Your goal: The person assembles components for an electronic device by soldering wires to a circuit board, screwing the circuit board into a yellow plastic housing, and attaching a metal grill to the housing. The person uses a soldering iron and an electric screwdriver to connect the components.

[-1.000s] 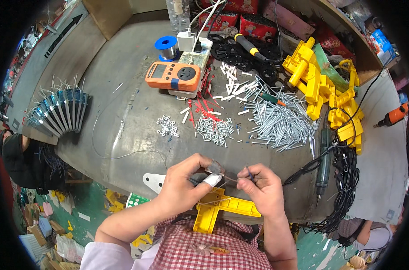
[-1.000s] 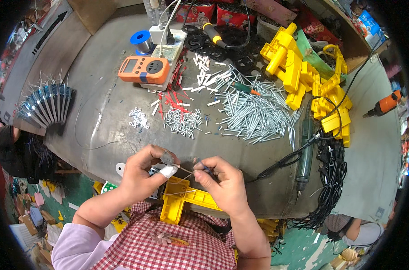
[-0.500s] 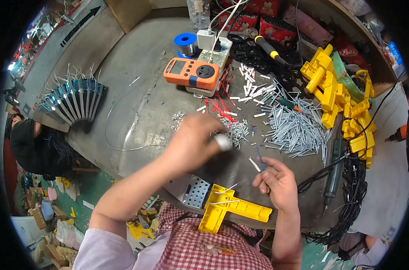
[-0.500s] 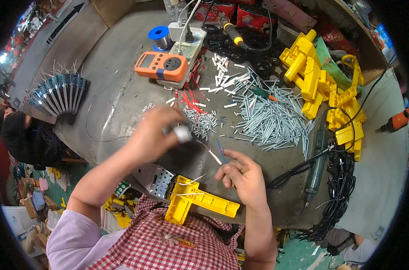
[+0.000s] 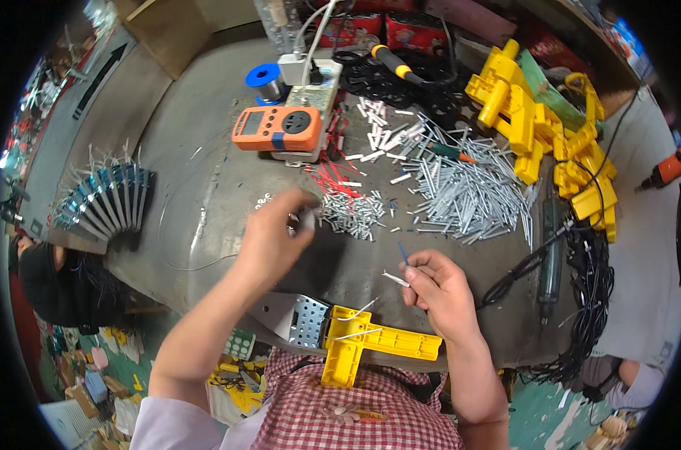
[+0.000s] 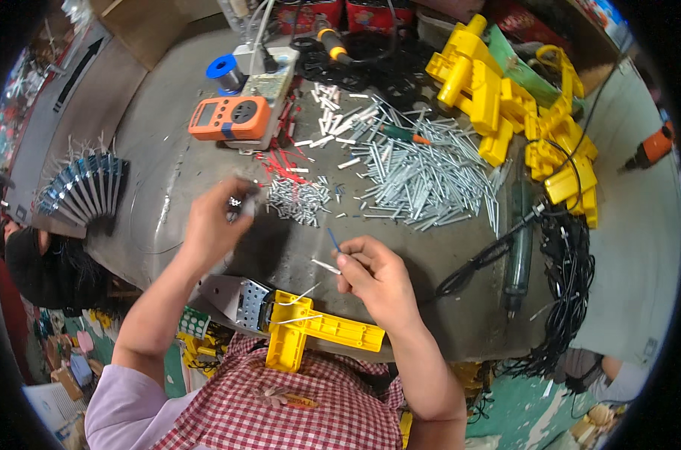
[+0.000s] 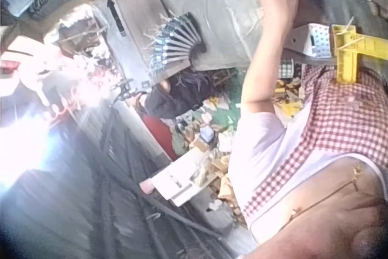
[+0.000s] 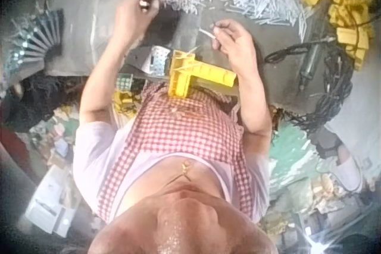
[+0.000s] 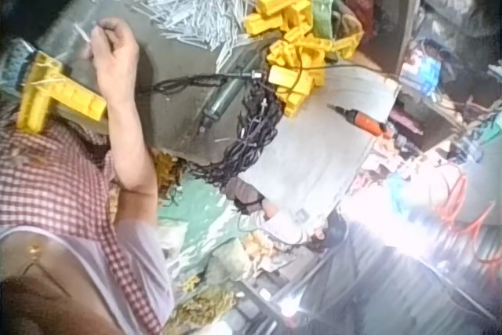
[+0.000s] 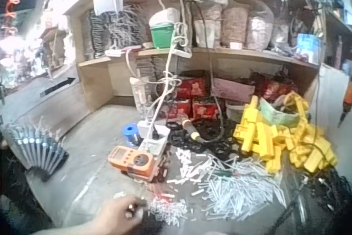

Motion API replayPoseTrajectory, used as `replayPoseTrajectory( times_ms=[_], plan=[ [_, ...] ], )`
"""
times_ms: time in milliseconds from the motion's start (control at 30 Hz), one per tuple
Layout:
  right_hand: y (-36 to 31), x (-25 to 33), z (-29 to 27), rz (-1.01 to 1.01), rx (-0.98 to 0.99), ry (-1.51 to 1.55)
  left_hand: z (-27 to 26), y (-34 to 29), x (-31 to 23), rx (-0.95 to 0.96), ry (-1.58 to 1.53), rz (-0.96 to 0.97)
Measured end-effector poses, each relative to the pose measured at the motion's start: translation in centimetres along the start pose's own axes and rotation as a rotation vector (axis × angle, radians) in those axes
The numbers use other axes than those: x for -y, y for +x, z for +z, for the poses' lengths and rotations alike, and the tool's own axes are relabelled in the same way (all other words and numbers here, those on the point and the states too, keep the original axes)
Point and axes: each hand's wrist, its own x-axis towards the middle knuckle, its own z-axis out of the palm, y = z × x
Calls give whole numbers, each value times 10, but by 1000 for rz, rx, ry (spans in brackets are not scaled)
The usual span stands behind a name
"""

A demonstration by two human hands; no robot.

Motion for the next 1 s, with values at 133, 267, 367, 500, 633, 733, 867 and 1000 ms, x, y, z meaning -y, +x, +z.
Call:
replayPoseTrajectory(
  times_ms=[133,267,367,500,633,733,867,1000],
  plan=[
    [-2,13,8,-16,99,29,12,-31,-31,142,-227,159],
    [-7,15,11,-31,92,25,22,-37,-43,180,-431,143],
    [-11,17,8,8,61,110,22,-41,-45,111,-282,369],
    [-15,20,-1,96,199,201,27,-44,-46,-99,-77,829],
    [-18,24,-1,105,156,-11,25,-48,-47,174,-593,403],
    [-18,19,6,-71,118,-147,20,-50,-46,334,-822,147],
    [-22,15,12,-246,-5,-419,23,-54,-44,330,-837,22],
    [-25,9,17,-415,-142,-539,20,-54,-41,297,-1054,-217]
  ],
)
